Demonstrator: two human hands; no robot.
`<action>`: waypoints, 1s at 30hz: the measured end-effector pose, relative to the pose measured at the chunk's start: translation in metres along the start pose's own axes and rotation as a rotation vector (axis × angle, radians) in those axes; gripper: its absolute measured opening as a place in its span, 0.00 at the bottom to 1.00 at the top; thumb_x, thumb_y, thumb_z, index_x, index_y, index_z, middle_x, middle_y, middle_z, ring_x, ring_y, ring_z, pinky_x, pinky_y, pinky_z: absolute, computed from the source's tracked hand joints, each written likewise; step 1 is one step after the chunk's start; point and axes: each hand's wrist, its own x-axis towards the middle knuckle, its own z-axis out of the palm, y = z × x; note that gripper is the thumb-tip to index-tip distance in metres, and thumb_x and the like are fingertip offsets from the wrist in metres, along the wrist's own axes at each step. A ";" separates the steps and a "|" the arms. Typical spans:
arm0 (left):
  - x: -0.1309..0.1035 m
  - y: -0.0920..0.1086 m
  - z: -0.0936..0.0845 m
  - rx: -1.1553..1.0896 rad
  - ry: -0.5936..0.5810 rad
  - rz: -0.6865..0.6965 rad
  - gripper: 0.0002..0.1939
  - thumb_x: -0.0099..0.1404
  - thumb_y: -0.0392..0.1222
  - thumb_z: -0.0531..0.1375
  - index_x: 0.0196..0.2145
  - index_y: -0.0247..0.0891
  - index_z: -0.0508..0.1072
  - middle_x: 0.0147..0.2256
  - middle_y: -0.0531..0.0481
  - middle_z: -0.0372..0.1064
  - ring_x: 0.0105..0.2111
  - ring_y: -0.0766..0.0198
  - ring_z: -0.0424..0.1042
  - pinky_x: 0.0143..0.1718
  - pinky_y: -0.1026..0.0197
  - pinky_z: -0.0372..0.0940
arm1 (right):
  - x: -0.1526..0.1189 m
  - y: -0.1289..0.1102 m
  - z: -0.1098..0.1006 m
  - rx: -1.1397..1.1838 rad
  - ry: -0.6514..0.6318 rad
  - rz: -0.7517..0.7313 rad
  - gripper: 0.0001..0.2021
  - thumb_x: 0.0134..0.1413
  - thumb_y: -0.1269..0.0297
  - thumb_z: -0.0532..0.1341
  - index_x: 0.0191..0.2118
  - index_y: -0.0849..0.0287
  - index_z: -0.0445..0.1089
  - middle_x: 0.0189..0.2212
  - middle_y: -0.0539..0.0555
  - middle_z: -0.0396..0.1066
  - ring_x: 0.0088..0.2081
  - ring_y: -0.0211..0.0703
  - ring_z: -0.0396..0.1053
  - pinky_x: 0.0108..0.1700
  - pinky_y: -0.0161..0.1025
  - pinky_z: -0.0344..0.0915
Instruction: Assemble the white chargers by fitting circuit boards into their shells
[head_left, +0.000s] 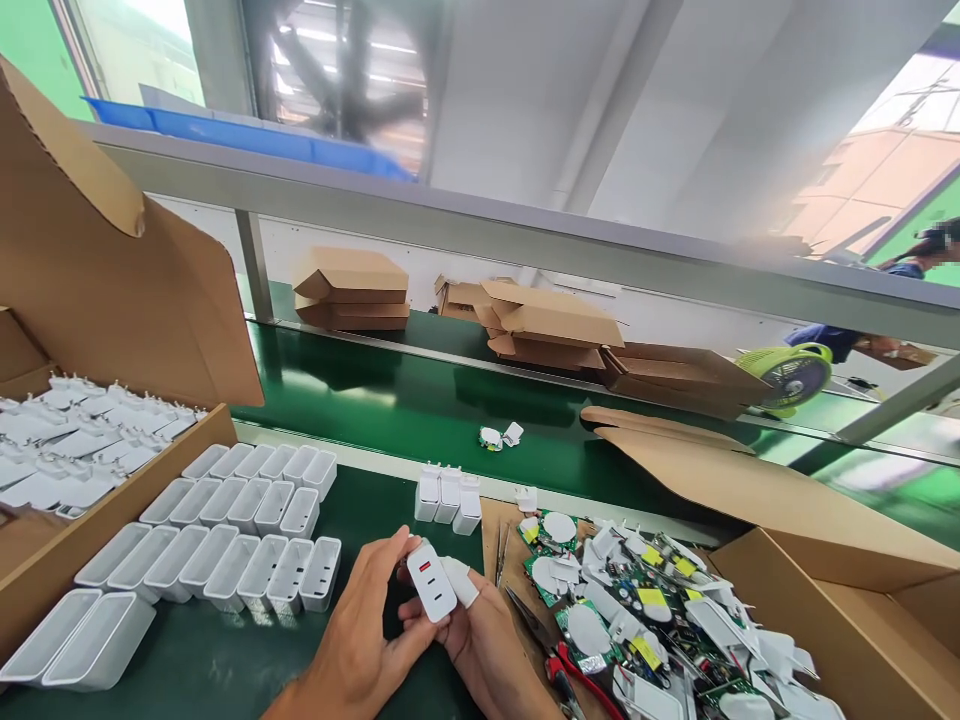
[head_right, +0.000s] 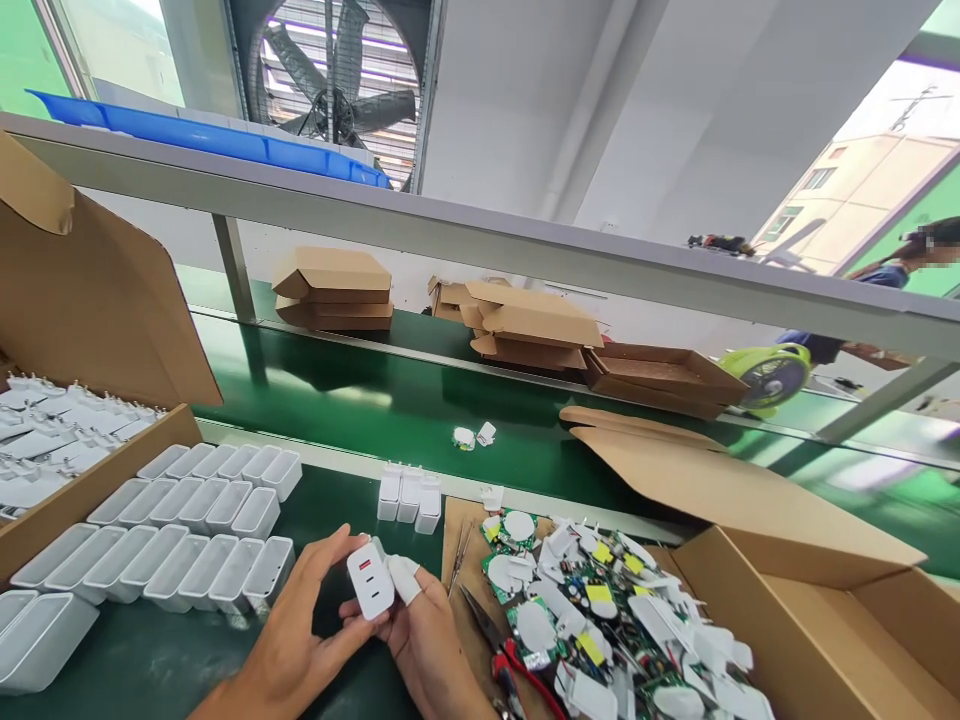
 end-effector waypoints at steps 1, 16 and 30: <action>0.000 0.000 0.001 0.000 0.001 0.002 0.36 0.71 0.39 0.63 0.71 0.46 0.52 0.55 0.41 0.72 0.54 0.51 0.75 0.54 0.48 0.75 | 0.000 0.000 0.000 -0.001 0.008 0.006 0.19 0.57 0.49 0.72 0.44 0.60 0.77 0.38 0.58 0.80 0.38 0.51 0.79 0.45 0.48 0.75; -0.009 -0.010 -0.005 0.195 -0.325 -0.047 0.38 0.62 0.27 0.61 0.68 0.48 0.61 0.72 0.40 0.54 0.67 0.46 0.66 0.63 0.46 0.69 | -0.008 0.009 -0.029 -1.246 0.054 -0.643 0.18 0.59 0.73 0.61 0.54 0.53 0.72 0.58 0.59 0.70 0.55 0.53 0.74 0.57 0.48 0.72; -0.016 -0.022 0.002 0.441 -0.200 0.270 0.24 0.69 0.27 0.55 0.60 0.41 0.69 0.53 0.34 0.72 0.51 0.50 0.79 0.47 0.54 0.79 | -0.003 0.019 -0.024 -0.999 0.168 -0.442 0.08 0.60 0.66 0.65 0.44 0.53 0.70 0.35 0.48 0.67 0.33 0.42 0.67 0.36 0.37 0.65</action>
